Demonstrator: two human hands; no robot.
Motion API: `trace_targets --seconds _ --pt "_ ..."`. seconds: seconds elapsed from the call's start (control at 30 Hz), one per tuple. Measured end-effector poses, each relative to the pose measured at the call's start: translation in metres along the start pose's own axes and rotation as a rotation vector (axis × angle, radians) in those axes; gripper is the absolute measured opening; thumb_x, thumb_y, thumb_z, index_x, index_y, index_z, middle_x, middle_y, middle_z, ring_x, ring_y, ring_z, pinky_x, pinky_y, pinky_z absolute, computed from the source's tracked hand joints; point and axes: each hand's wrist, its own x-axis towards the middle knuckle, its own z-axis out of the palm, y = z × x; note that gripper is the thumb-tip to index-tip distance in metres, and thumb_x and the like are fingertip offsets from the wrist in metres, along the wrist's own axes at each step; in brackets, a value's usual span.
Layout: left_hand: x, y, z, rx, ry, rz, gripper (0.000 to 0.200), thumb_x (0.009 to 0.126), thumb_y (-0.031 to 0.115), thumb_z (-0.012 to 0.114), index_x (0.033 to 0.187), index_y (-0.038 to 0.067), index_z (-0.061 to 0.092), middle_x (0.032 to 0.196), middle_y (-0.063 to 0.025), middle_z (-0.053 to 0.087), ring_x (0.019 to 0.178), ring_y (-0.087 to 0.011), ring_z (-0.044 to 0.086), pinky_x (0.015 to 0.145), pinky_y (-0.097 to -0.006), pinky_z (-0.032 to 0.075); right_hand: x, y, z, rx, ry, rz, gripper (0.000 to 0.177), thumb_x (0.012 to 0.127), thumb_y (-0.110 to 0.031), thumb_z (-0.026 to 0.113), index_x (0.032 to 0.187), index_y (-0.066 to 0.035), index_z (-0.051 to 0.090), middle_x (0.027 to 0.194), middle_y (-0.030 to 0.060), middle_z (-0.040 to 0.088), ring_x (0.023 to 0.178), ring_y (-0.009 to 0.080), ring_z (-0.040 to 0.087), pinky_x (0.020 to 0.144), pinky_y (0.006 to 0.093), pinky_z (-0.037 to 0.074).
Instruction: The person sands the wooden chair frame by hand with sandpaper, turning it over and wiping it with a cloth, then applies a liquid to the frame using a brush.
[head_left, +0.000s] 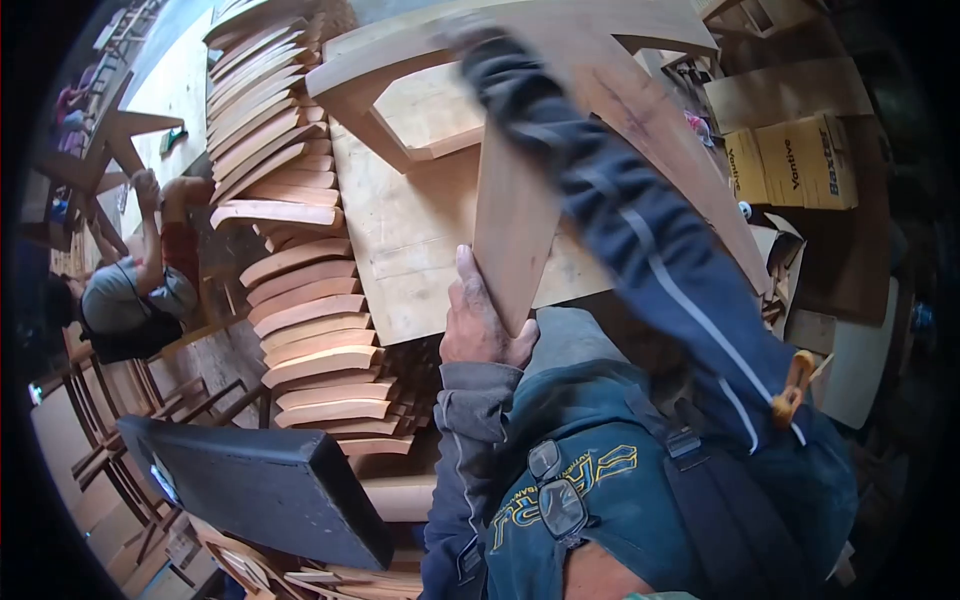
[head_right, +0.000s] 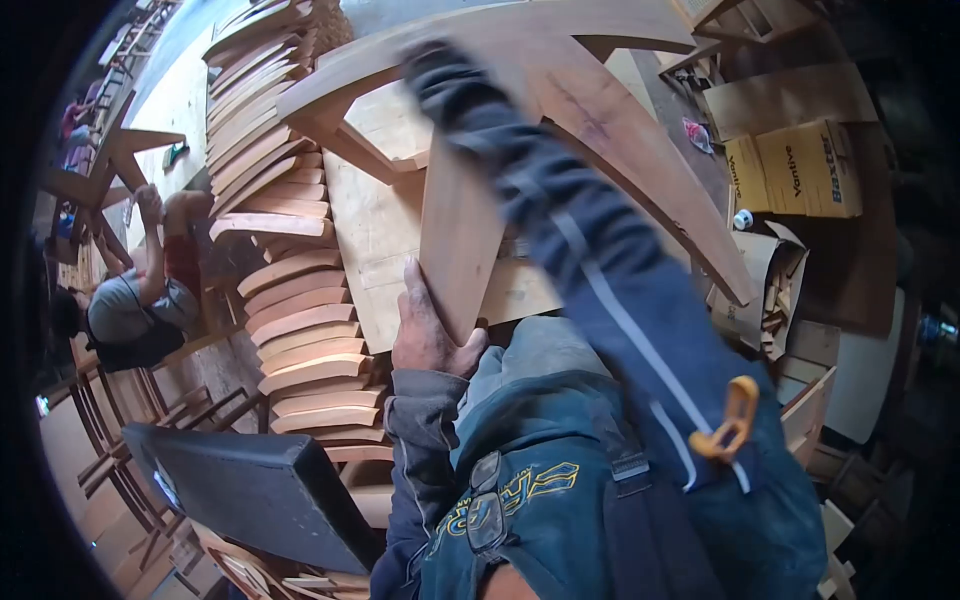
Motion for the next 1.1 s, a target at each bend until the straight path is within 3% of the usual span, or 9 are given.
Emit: trace_targets --seconds 0.07,0.13,0.37,0.47,0.63,0.7,0.8,0.97,1.1 --pt "0.002 -0.001 -0.001 -0.019 0.002 0.019 0.099 0.057 0.021 0.068 0.135 0.004 0.011 0.101 -0.0197 0.045 0.083 -0.0357 0.053 0.069 -0.0402 0.047 0.028 -0.057 -0.001 0.081 0.095 -0.134 0.022 0.080 -0.011 0.046 0.099 -0.008 0.055 0.098 0.0122 0.058 0.090 0.0242 0.056 0.084 0.0334 0.044" --pt "-0.002 -0.002 0.001 -0.033 0.001 0.031 0.098 0.057 0.021 0.068 0.135 0.004 0.011 0.101 -0.0197 0.044 0.083 -0.0360 0.053 0.069 -0.0400 0.047 0.039 -0.051 -0.002 0.166 0.110 -0.165 0.022 0.080 -0.011 0.046 0.099 -0.009 0.055 0.098 0.0122 0.058 0.090 0.0243 0.056 0.084 0.0335 0.044" --pt "-0.002 -0.001 0.000 -0.036 -0.013 0.007 0.099 0.059 0.023 0.069 0.136 0.005 0.009 0.105 -0.0208 0.045 0.086 -0.0362 0.053 0.072 -0.0415 0.046 -0.041 0.166 -0.026 0.040 -0.147 0.329 0.022 0.080 -0.012 0.046 0.099 -0.009 0.056 0.098 0.0125 0.058 0.091 0.0245 0.056 0.084 0.0338 0.044" --pt "0.000 -0.001 0.000 -0.013 -0.018 -0.012 0.099 0.059 0.024 0.069 0.136 0.004 0.010 0.105 -0.0208 0.045 0.085 -0.0362 0.053 0.072 -0.0406 0.046 -0.018 0.102 -0.015 -0.002 -0.100 0.266 0.022 0.080 -0.013 0.046 0.099 -0.009 0.056 0.098 0.0126 0.058 0.091 0.0245 0.056 0.084 0.0340 0.044" --pt "-0.002 -0.013 0.007 -0.011 0.032 0.078 0.099 0.057 0.022 0.070 0.135 0.001 0.011 0.107 -0.0202 0.044 0.089 -0.0369 0.051 0.075 -0.0398 0.045 0.074 -0.105 -0.002 0.234 0.157 -0.175 0.022 0.081 -0.013 0.046 0.099 -0.010 0.056 0.098 0.0128 0.058 0.091 0.0247 0.056 0.085 0.0342 0.043" --pt "0.000 -0.013 0.007 -0.040 0.049 0.126 0.100 0.056 0.020 0.071 0.134 -0.002 0.012 0.109 -0.0208 0.044 0.094 -0.0380 0.049 0.079 -0.0390 0.044 0.074 -0.119 -0.013 0.350 0.259 -0.271 0.022 0.081 -0.014 0.046 0.099 -0.010 0.056 0.098 0.0129 0.058 0.092 0.0247 0.056 0.085 0.0343 0.043" --pt "-0.002 0.001 0.008 -0.034 0.061 0.118 0.100 0.055 0.020 0.071 0.134 0.000 0.013 0.108 -0.0205 0.044 0.093 -0.0368 0.050 0.077 -0.0393 0.044 0.007 -0.007 -0.023 0.366 0.172 -0.191 0.022 0.081 -0.014 0.045 0.099 -0.010 0.056 0.097 0.0130 0.058 0.092 0.0248 0.056 0.085 0.0344 0.043" --pt "0.000 0.007 0.000 -0.060 -0.004 -0.015 0.091 0.060 0.017 0.068 0.133 0.000 0.016 0.115 -0.0219 0.043 0.101 -0.0357 0.049 0.085 -0.0371 0.042 -0.104 0.214 -0.050 0.095 -0.095 0.337 0.022 0.081 -0.015 0.045 0.099 -0.010 0.057 0.097 0.0132 0.058 0.092 0.0249 0.056 0.085 0.0346 0.043" --pt "0.003 0.012 0.002 -0.017 -0.017 -0.067 0.091 0.060 0.017 0.067 0.133 0.000 0.016 0.117 -0.0226 0.042 0.102 -0.0361 0.049 0.086 -0.0375 0.042 -0.048 0.174 -0.026 0.015 -0.090 0.318 0.022 0.081 -0.015 0.045 0.099 -0.011 0.057 0.097 0.0133 0.058 0.092 0.0250 0.056 0.086 0.0348 0.043"
